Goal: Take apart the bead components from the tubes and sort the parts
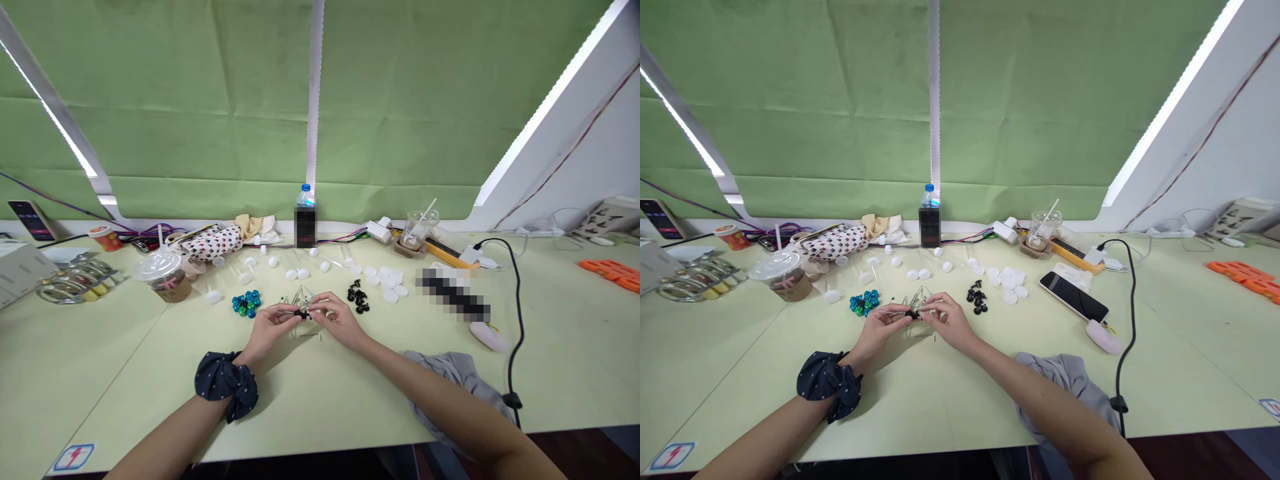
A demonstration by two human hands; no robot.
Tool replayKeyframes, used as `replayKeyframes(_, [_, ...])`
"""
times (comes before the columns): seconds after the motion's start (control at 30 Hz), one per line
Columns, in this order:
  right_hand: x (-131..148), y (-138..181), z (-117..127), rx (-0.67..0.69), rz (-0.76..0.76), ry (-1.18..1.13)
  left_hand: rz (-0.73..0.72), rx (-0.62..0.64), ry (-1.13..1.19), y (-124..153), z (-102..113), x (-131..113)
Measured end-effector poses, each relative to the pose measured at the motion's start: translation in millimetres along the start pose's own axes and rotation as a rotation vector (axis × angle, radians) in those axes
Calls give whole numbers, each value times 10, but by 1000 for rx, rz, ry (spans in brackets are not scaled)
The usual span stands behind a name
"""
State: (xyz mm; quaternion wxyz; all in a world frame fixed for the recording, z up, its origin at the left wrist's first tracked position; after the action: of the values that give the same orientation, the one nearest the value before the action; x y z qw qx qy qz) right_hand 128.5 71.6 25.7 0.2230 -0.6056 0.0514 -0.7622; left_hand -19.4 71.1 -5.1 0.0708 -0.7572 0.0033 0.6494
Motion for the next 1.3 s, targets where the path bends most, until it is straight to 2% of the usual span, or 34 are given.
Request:
replayKeyframes(0.23, [37,16,-5,20,13,-68,-14,-20,-26,7,26,1])
replayKeyframes(0.57, [-15,1,-9,8,11,5,4,9,-3,6,-1,11])
replayKeyframes(0.97, [73,11,-12,9,32,-52,-4,-7,-17,13,12,-1])
replayKeyframes(1.3, [-18,-1,-23,4,-5,-22,7,-11,11,7,9,4])
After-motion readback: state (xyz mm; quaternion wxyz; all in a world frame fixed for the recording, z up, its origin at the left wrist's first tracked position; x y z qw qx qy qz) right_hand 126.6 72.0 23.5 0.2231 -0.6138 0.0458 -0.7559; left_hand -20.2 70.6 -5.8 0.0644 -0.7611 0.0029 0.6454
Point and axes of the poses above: each hand's wrist, its own y-axis away from the middle knuckle, its own z-axis out of the back of the hand, x = y × z, the point moved 10 cm from there along -y, towards the middle knuckle, and after that the axes turned 3 degrees about -x, right-handed, at the moved point
